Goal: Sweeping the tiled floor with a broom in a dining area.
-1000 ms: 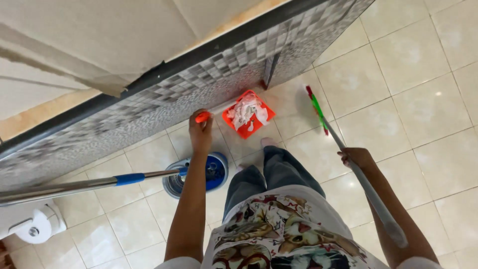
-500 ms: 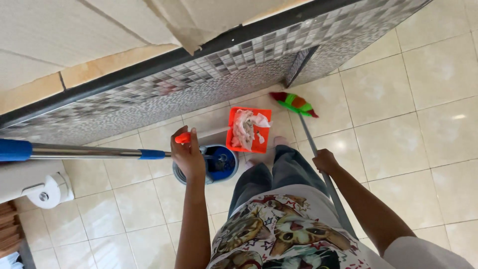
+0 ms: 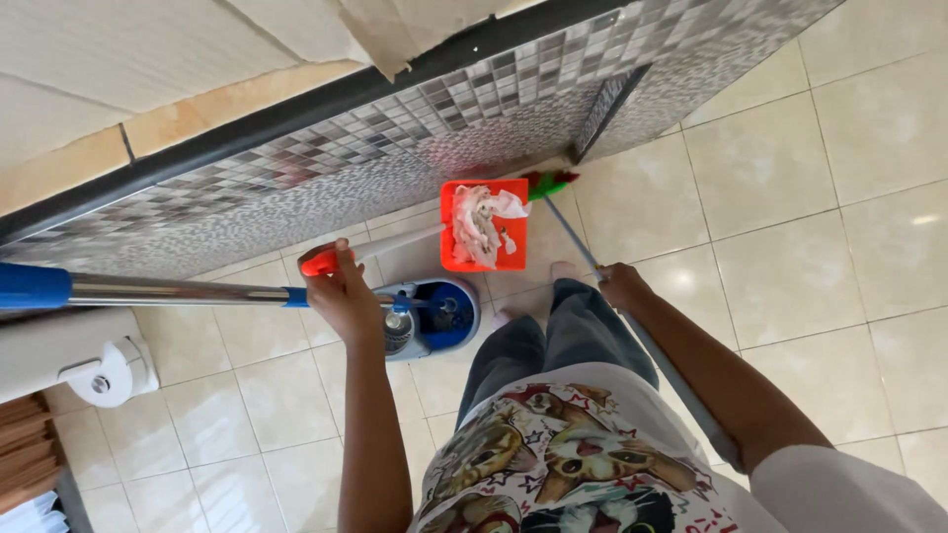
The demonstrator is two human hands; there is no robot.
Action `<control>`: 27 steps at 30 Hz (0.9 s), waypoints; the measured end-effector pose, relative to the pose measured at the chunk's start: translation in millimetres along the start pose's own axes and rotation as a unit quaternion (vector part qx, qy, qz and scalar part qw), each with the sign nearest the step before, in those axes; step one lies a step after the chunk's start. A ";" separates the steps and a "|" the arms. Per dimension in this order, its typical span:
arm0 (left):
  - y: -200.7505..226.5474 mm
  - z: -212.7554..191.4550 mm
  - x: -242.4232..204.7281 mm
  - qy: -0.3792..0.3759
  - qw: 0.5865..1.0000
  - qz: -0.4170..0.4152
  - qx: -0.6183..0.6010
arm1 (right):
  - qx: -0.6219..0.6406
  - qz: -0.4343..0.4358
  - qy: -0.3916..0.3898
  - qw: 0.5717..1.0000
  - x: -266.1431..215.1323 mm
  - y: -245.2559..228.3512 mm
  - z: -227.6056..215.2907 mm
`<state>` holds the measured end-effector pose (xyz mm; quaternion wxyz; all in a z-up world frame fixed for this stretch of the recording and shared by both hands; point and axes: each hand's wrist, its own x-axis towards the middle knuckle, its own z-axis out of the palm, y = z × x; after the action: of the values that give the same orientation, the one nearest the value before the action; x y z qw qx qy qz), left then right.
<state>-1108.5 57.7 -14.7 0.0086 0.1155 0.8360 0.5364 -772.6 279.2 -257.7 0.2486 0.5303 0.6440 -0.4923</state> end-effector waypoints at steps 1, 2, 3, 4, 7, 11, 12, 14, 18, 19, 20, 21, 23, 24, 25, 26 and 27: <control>-3.7 0.5 1.1 -0.002 1.000 0.000 0.001 | 0.001 0.001 0.000 1.000 14.2 13.3 12.8; -7.3 0.7 2.2 0.003 1.000 -0.007 -0.006 | -0.048 -0.035 -0.010 0.998 28.1 26.4 25.8; -10.6 0.7 5.3 0.008 1.000 -0.012 -0.013 | -0.096 -0.073 -0.018 0.993 43.0 37.4 39.5; -14.3 0.9 6.9 0.007 1.000 -0.011 -0.013 | -0.094 -0.073 -0.017 0.993 42.5 48.3 48.5; -25.9 7.4 11.9 0.008 0.999 -0.023 -0.024 | -0.187 -0.091 0.011 0.978 37.6 84.5 64.6; -50.1 18.7 13.5 0.013 0.998 -0.031 -0.060 | -0.226 -0.097 0.033 0.969 3.7 121.3 60.6; -56.7 22.4 14.0 0.016 0.996 -0.032 -0.076 | -0.238 -0.091 0.040 0.966 -8.2 124.8 56.3; -73.1 32.1 17.7 0.015 0.996 -0.034 -0.078 | -0.273 -0.099 0.032 0.956 -10.3 153.4 58.3; -105.9 43.8 19.7 0.013 0.997 -0.055 -0.055 | -0.354 -0.101 -0.001 0.930 -22.9 199.6 60.0; -111.6 43.8 20.2 0.011 0.997 -0.056 -0.056 | -0.353 -0.099 0.000 0.930 -61.6 170.8 47.3; -117.2 43.6 20.7 0.001 0.997 -0.055 -0.055 | -0.163 0.024 0.031 0.986 -94.6 130.8 30.6; -122.2 44.3 21.3 -0.009 0.997 -0.053 -0.055 | 0.036 0.146 0.062 0.987 -127.6 83.9 7.2; -124.8 45.8 21.6 -0.014 0.997 -0.053 -0.058 | 0.075 0.139 0.083 0.984 -120.1 104.9 4.4; -126.3 46.3 21.8 -0.017 0.997 -0.052 -0.059 | 0.113 0.130 0.103 0.980 -115.7 115.2 2.7; -129.9 47.1 24.3 -0.016 0.997 -0.052 -0.060 | 0.112 0.129 0.103 0.980 -112.0 119.8 -0.5; -133.6 48.1 26.7 -0.015 0.997 -0.052 -0.061 | 0.164 0.127 0.131 0.969 -108.1 124.5 -3.8; -137.9 46.6 27.5 -0.012 0.997 -0.052 -0.060 | 0.214 0.125 0.157 0.956 -105.1 130.1 -5.5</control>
<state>-1154.2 50.1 -155.4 0.0535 0.0780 0.8072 0.5827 -617.8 232.1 -215.2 0.0846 0.7179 0.4828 -0.4944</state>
